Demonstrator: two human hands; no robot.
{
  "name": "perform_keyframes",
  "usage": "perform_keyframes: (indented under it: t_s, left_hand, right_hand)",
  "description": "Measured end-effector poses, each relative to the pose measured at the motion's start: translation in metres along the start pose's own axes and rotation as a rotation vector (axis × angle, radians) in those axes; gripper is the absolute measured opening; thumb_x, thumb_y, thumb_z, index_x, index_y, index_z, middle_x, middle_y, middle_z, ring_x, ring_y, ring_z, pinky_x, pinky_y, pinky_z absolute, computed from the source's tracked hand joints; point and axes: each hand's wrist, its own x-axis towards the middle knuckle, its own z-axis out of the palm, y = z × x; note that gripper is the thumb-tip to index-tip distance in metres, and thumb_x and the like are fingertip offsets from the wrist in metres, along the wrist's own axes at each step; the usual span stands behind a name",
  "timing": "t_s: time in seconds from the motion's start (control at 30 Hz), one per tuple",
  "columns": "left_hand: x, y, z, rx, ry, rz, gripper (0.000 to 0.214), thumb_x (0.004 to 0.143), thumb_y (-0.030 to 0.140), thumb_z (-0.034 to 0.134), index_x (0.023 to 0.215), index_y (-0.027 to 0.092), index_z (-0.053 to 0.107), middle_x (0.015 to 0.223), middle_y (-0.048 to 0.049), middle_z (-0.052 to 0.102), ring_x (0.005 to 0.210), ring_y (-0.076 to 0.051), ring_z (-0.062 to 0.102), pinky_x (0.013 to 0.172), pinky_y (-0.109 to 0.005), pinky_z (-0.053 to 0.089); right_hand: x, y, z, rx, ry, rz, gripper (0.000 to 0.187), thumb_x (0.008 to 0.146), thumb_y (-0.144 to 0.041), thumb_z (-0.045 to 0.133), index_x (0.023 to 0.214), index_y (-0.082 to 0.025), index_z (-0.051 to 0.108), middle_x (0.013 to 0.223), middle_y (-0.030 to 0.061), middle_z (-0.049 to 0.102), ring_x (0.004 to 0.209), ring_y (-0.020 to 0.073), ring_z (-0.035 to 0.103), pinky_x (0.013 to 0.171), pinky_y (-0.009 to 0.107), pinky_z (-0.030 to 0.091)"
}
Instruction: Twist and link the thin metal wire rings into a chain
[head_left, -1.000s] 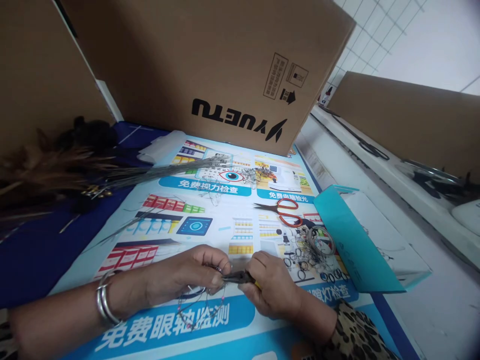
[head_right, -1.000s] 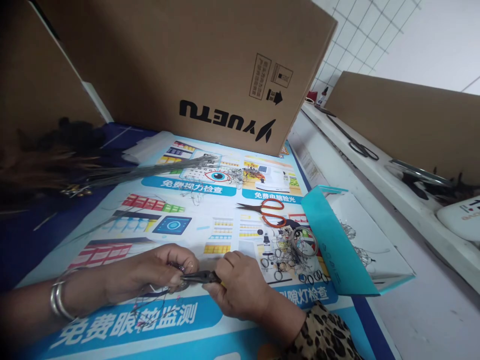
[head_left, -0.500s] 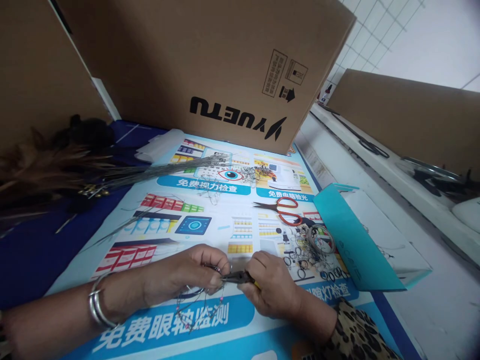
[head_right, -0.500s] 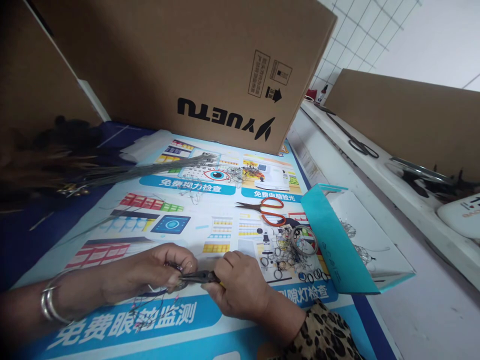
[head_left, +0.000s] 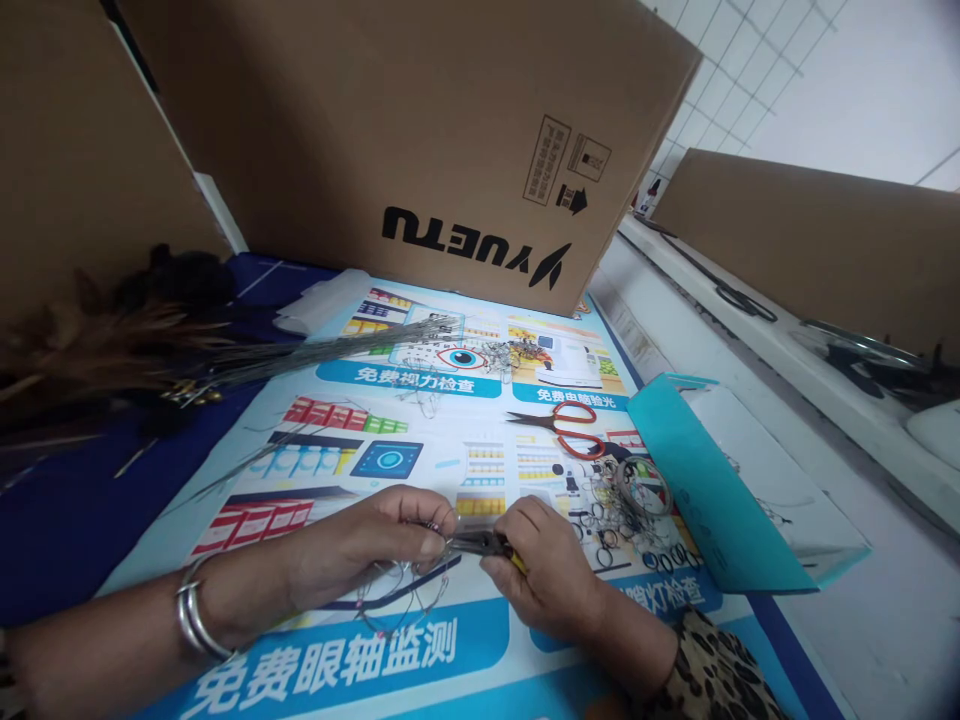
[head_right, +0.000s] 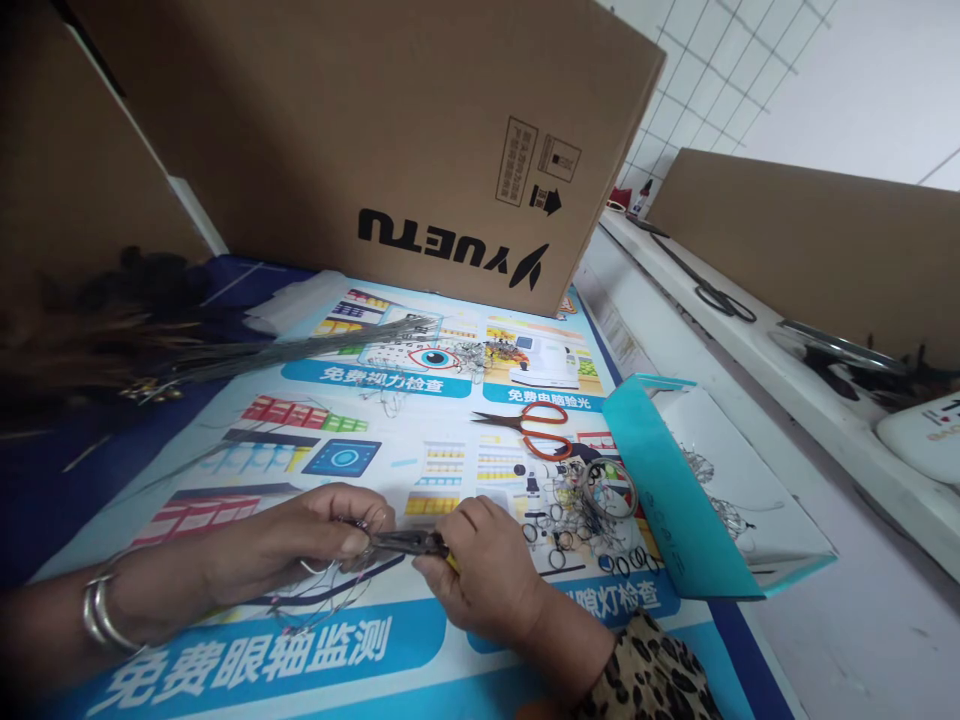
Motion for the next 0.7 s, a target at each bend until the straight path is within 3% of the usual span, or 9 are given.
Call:
perform_keyframes:
  t_s: [0.7]
  left_hand:
    - [0.0035, -0.0028, -0.0056, -0.001, -0.066, 0.025, 0.019, 0.068, 0.028, 0.071, 0.076, 0.012, 0.066, 0.064, -0.0007, 0.054, 0.059, -0.012, 0.041, 0.056, -0.022, 0.029]
  right_hand:
    - [-0.0011, 0.0016, 0.0026, -0.063, 0.004, -0.006, 0.019, 0.085, -0.036, 0.051, 0.085, -0.017, 0.054, 0.086, 0.0074, 0.056, 0.079, 0.0208, 0.049, 0.066, 0.032, 0.038]
